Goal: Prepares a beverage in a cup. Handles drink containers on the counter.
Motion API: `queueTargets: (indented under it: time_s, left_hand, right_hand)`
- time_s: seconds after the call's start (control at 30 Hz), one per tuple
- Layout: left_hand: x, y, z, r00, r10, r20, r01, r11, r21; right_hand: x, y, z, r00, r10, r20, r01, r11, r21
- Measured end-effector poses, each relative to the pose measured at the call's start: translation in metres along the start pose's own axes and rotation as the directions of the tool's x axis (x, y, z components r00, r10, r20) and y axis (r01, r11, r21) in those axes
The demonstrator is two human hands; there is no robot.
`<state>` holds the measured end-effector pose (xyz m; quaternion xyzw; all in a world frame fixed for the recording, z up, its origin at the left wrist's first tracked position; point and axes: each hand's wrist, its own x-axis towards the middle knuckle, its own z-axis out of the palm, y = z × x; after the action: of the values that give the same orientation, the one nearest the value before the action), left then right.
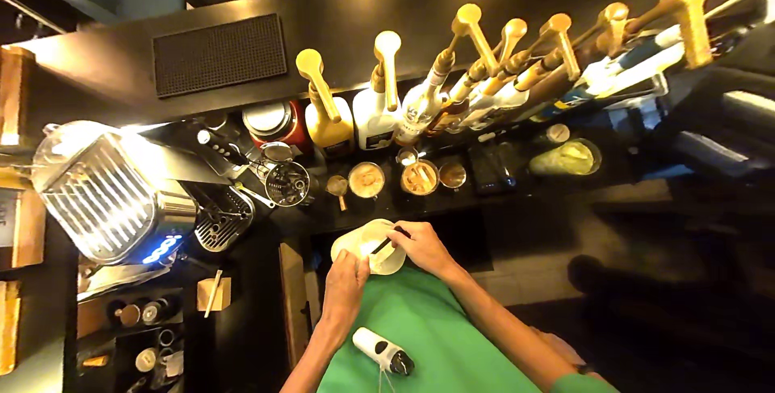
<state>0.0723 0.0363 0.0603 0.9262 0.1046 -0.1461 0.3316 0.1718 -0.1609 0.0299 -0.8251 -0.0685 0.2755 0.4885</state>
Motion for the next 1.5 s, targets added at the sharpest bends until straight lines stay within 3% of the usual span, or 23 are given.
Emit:
queueTargets:
  time_s: [0.13,0.37,0.73,1.1,1.5]
  left_hand:
    - [0.006,0.004,0.001,1.000,0.025,-0.003,-0.025,1.000,0.000]
    - [0.016,0.012,0.004,0.999,0.044,0.014,-0.043,0.997,-0.057]
    - [0.019,0.031,0.011,0.994,0.110,-0.006,-0.110,0.986,-0.127]
    - [0.027,0.063,0.026,0.997,0.082,-0.009,-0.082,0.975,-0.207]
    - [0.030,0.073,0.038,1.000,0.013,-0.005,-0.014,0.967,-0.254]
  right_hand:
    - [-0.002,0.011,-0.012,0.987,0.119,-0.105,-0.095,0.973,0.209]
    - [-0.013,0.025,-0.042,0.958,0.183,-0.222,-0.049,0.865,0.499]
    - [-0.023,0.033,-0.092,0.944,0.131,-0.304,0.051,0.850,0.524]
    - [-0.014,0.038,-0.145,0.946,0.093,-0.309,0.096,0.833,0.545]
    - [0.000,0.041,-0.164,0.960,0.080,-0.268,0.091,0.818,0.567]
